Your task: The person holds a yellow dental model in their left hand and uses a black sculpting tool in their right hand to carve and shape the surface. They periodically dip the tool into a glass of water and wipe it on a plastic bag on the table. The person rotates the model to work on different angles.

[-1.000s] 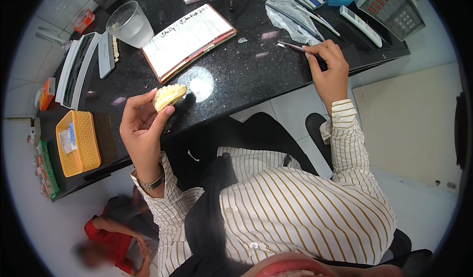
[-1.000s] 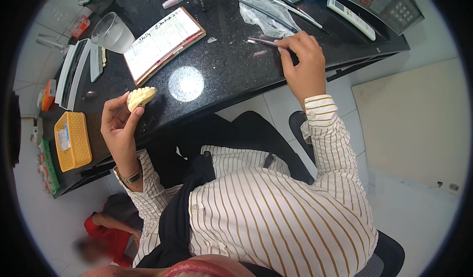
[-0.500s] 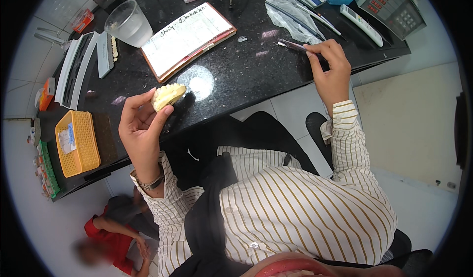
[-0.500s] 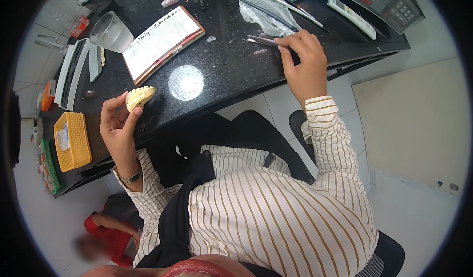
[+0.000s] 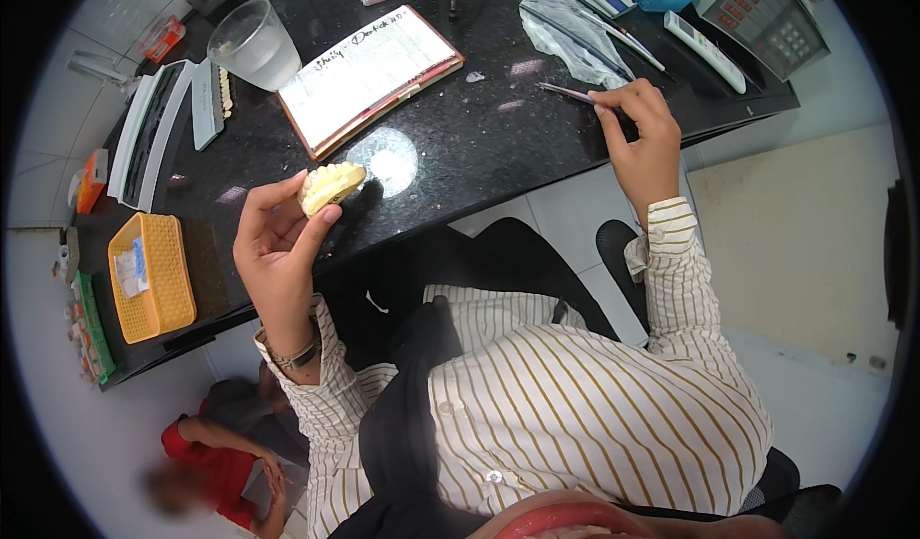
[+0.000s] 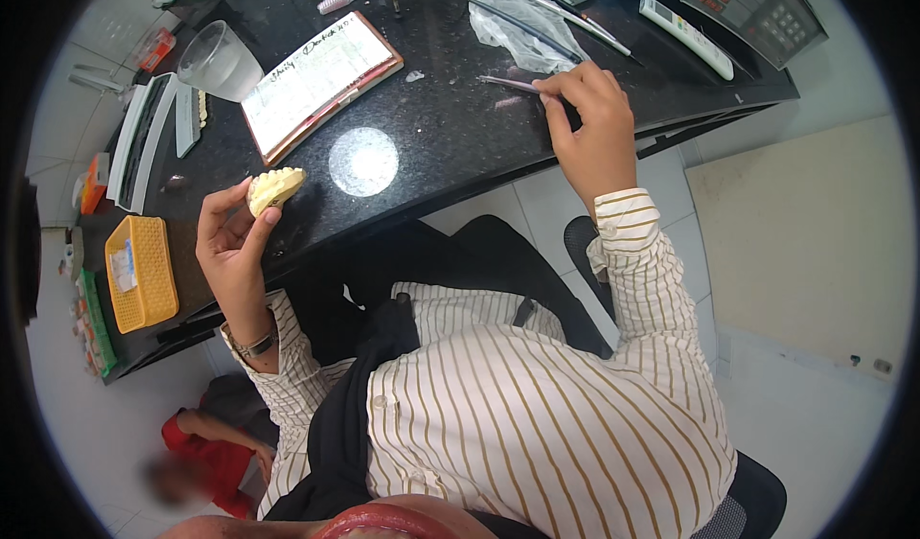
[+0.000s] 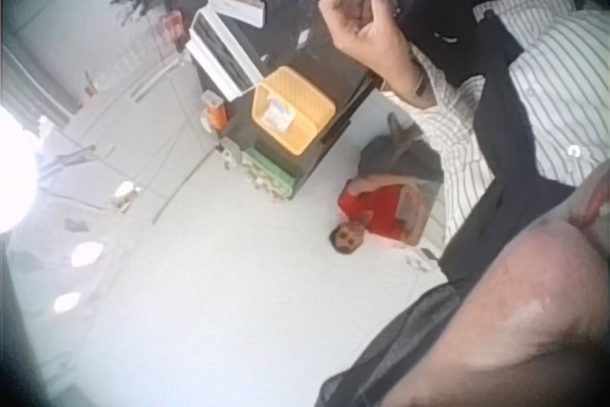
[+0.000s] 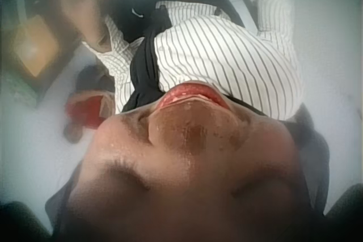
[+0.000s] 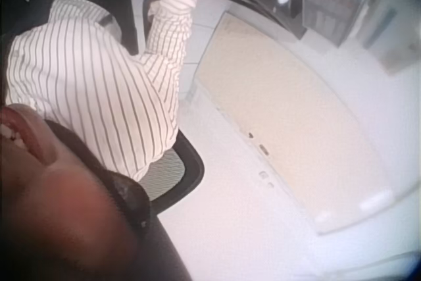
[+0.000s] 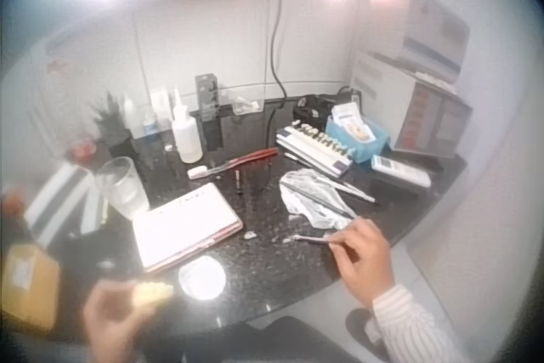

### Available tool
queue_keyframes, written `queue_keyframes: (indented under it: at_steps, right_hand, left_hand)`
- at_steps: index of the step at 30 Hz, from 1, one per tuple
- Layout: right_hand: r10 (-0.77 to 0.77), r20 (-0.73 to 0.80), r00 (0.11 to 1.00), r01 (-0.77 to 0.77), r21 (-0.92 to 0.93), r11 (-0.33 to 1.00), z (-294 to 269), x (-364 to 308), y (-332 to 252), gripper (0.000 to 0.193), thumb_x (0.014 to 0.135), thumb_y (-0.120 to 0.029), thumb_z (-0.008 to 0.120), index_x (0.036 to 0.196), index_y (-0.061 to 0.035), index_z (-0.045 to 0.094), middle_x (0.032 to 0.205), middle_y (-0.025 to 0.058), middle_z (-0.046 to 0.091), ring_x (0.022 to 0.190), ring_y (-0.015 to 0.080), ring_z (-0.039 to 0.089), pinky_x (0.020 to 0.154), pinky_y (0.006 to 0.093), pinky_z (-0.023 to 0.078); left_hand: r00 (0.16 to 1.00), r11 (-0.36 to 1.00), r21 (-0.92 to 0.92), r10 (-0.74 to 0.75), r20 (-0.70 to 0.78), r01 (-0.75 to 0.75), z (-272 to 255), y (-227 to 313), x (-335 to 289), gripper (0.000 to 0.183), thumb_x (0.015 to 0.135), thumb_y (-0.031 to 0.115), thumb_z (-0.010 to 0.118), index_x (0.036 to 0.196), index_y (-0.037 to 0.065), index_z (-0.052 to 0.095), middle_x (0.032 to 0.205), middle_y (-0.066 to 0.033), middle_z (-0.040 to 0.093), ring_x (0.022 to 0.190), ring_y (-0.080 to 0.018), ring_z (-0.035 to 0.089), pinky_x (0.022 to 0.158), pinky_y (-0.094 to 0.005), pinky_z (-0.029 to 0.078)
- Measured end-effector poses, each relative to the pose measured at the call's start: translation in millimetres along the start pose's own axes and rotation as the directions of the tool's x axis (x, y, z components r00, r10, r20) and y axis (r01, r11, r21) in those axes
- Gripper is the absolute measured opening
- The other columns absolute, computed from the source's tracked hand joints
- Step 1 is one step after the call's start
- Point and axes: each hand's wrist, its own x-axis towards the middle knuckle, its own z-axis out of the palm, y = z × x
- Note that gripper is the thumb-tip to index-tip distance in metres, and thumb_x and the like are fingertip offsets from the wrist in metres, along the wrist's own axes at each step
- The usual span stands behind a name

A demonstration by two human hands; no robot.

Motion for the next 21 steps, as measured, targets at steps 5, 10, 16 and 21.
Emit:
queue_keyframes:
  at_steps: [5,10,16,21]
  right_hand:
    - [0.016,-0.037,0.999,-0.016,0.009,1.000,-0.2,3.1,2.3,0.008,0.073,-0.001,0.058,0.080,-0.0037,0.061,0.076,0.0061,0.054,0.077,0.0239,0.052,0.072,0.0323,0.040]
    - [0.005,0.006,1.000,-0.005,-0.039,0.999,0.3,3.4,3.2,0.007,0.074,-0.003,0.057,0.080,-0.0042,0.060,0.079,0.0058,0.054,0.080,0.0242,0.052,0.073,0.0336,0.038]
    - [-0.016,0.011,1.000,0.016,-0.047,0.999,1.6,-0.1,3.5,0.007,0.074,-0.003,0.056,0.080,-0.0044,0.059,0.079,0.0053,0.054,0.080,0.0237,0.052,0.073,0.0333,0.038]
    - [-0.036,0.015,0.999,0.037,-0.055,0.998,0.6,-0.9,3.9,0.007,0.074,-0.003,0.056,0.080,-0.0046,0.059,0.079,0.0046,0.054,0.079,0.0228,0.051,0.072,0.0326,0.037]
  left_hand:
    - [1.000,1.000,-0.022,-0.010,-0.006,0.010,0.8,-0.3,0.2,0.030,0.075,-0.006,0.063,0.102,-0.003,0.051,0.098,-0.0109,0.058,0.093,-0.0189,0.060,0.079,-0.0241,0.049]
    - [0.999,0.999,-0.031,0.030,-0.027,-0.031,0.9,0.1,1.1,0.032,0.073,-0.007,0.064,0.102,-0.003,0.051,0.094,-0.0141,0.062,0.087,-0.0160,0.061,0.073,-0.0204,0.049]
    - [1.000,1.000,-0.022,0.003,-0.017,-0.003,1.1,-1.4,-0.4,0.030,0.075,-0.006,0.063,0.102,-0.003,0.051,0.097,-0.0113,0.058,0.091,-0.0181,0.060,0.077,-0.0228,0.049]
    - [1.000,0.999,-0.029,0.020,-0.024,-0.021,0.8,-2.3,0.7,0.032,0.073,-0.007,0.065,0.102,-0.003,0.052,0.094,-0.0142,0.062,0.087,-0.0160,0.061,0.073,-0.0202,0.049]
